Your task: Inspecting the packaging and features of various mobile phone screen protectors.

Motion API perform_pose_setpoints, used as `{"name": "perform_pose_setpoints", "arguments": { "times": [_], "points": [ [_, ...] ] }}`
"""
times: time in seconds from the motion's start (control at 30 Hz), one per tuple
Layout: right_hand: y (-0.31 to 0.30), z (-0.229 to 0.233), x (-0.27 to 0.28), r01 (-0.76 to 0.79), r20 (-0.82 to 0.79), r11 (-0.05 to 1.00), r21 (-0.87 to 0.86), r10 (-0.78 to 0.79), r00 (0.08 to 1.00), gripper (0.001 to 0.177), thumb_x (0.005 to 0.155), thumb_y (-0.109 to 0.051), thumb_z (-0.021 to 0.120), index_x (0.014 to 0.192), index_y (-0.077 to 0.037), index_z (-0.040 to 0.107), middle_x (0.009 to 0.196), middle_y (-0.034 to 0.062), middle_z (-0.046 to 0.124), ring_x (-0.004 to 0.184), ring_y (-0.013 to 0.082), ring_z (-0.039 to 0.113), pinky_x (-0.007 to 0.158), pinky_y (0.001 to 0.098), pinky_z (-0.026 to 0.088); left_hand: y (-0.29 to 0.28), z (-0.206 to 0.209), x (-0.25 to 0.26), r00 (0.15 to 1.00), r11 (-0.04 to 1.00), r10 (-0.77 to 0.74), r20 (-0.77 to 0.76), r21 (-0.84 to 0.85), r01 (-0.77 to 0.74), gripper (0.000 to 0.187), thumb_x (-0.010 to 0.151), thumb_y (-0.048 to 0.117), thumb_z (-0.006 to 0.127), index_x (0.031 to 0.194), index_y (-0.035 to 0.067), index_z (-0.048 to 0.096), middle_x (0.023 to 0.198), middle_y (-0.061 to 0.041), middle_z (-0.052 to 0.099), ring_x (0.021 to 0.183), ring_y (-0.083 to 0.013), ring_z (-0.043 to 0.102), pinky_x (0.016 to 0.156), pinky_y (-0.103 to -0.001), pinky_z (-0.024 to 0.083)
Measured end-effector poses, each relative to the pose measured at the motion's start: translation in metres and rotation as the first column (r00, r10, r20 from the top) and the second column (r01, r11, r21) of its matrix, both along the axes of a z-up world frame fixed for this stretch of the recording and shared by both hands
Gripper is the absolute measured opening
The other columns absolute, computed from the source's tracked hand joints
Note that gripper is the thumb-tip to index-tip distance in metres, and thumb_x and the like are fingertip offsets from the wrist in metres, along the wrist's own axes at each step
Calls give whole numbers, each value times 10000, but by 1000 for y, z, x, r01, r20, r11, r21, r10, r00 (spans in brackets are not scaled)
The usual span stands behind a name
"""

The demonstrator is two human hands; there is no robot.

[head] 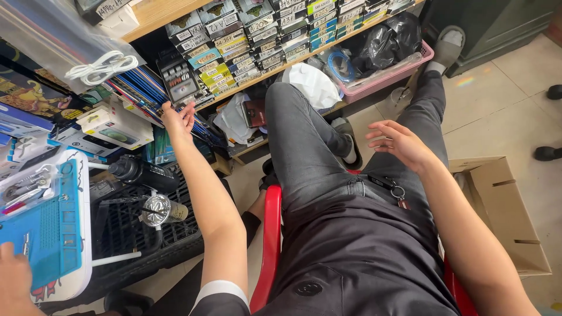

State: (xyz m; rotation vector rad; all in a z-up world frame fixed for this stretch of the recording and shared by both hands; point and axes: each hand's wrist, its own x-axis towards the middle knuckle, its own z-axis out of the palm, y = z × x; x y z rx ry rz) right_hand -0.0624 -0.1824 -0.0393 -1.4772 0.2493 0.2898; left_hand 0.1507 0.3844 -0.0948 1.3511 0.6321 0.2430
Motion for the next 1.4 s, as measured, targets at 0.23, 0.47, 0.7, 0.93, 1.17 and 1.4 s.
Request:
{"name": "perform_pose_setpoints", "arguments": {
  "times": [0.23, 0.47, 0.7, 0.93, 1.17, 1.4],
  "points": [
    [1, 0, 0, -8, -8, 1000, 5, 8, 1000, 352, 1121, -233, 438, 1351, -11, 585, 1192, 235, 660, 1079, 324, 669, 983, 471, 510, -24, 6, 1, 952, 924, 117, 282, -384, 0, 307, 981, 171, 559, 1242, 69, 435, 1208, -122, 760, 1098, -209, 719, 830, -300, 582],
    [-4, 0, 0, 3, 0, 1000, -9, -3, 1000, 348, 1128, -225, 424, 1347, -6, 582, 1195, 241, 661, 1092, 333, 672, 979, 476, 510, -43, 17, 1, 902, 992, -76, 425, -62, 113, 317, 1069, 195, 584, 1370, 101, 553, 1388, -85, 677, 1263, -211, 640, 958, -298, 506],
    [-52, -37, 20, 33, 95, 998, 51, -37, 995, 310, 1128, -253, 459, 1327, -46, 577, 1189, 191, 674, 1068, 286, 690, 936, 425, 540, -149, 32, 0, 890, 937, -347, 296, 154, 314, 312, 974, 262, 548, 1232, 130, 663, 1166, -76, 754, 834, -154, 768, 642, -197, 496],
    [-135, -40, -11, 312, 124, 947, 75, -319, 940, 272, 1129, -306, 501, 1315, -134, 599, 1160, 81, 693, 1064, 201, 717, 960, 362, 580, -298, 16, -19, 635, 593, -771, 47, 419, 688, 352, 1001, 354, 521, 1255, 157, 665, 1156, -85, 755, 954, -178, 780, 811, -263, 579],
    [-238, -205, -87, 586, -106, 810, 22, -581, 807, 300, 1067, -375, 574, 1267, -173, 670, 1126, 70, 741, 1023, 197, 745, 980, 391, 579, -371, -127, -16, 482, 368, -859, -176, 443, 818, 338, 1017, 332, 510, 1257, 126, 632, 1061, -104, 757, 881, -196, 771, 759, -323, 585],
    [-300, -502, -222, 703, -386, 656, -274, -745, 545, 440, 905, -297, 748, 1235, -23, 644, 983, 223, 718, 864, 355, 762, 810, 560, 590, -389, -45, -85, 139, -269, -703, -697, 442, 856, 466, 1066, 447, 453, 1434, 179, 555, 1321, -120, 672, 1318, -331, 564, 1114, -517, 424]
  ]
}}
